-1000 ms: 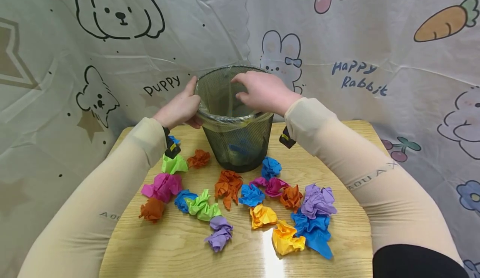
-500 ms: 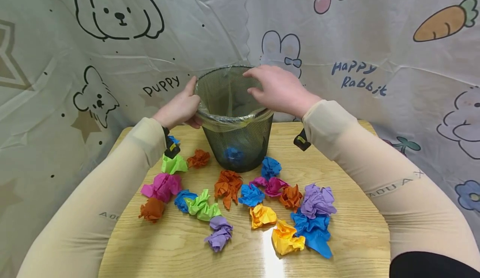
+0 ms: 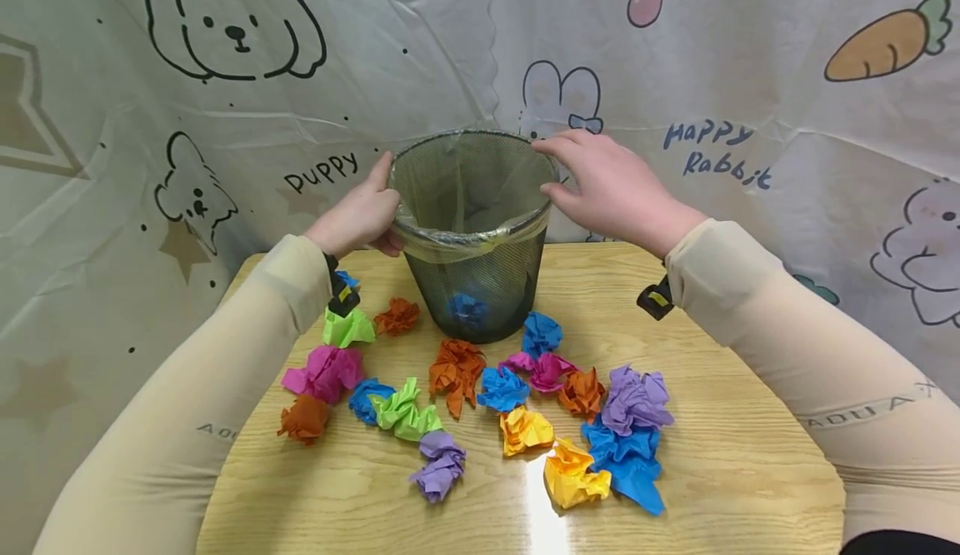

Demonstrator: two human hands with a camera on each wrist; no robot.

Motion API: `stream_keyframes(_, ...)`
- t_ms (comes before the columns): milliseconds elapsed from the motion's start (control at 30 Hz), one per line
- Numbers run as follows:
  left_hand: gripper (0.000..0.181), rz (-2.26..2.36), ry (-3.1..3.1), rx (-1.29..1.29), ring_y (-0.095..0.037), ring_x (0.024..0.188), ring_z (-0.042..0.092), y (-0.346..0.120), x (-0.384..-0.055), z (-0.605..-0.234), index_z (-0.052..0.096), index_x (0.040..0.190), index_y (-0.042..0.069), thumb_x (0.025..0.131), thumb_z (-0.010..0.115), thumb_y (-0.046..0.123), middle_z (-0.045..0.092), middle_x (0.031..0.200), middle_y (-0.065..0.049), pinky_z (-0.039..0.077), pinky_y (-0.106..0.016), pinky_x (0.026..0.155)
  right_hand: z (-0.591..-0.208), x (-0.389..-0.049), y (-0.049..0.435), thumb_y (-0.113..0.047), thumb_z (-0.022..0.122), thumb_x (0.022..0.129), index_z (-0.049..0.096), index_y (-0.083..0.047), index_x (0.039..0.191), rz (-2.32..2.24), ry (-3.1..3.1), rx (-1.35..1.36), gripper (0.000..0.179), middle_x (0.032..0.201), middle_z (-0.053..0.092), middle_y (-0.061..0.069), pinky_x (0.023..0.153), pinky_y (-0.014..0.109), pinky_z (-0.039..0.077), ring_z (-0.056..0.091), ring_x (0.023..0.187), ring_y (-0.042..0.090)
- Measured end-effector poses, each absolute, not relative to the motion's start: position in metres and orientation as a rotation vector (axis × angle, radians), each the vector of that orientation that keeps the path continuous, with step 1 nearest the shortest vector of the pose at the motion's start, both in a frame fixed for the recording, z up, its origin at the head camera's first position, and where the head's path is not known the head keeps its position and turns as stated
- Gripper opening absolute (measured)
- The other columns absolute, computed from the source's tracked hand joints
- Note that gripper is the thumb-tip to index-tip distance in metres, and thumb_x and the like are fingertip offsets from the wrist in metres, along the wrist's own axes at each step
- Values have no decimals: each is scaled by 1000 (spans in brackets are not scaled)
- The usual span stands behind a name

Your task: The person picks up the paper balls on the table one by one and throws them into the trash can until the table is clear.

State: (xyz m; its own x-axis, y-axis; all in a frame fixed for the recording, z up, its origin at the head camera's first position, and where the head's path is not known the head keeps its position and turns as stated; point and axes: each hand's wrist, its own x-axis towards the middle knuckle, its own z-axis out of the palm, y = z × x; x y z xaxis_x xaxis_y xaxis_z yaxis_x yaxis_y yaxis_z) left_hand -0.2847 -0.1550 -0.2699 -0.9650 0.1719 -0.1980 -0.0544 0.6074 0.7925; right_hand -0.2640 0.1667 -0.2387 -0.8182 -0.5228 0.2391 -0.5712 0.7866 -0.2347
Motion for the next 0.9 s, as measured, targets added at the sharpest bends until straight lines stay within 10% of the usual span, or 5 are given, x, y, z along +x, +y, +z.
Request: stream_keyframes(900, 71, 1288, 2606, 109, -33, 72, 67, -153, -285, -275, -21, 162, 29, 106, 21, 18, 7, 171, -12, 62, -40, 67, -322, -248, 207, -23, 68, 100, 68, -11, 131, 370, -2967, 1050, 34, 129, 66, 9, 103, 55, 49, 61, 120, 32)
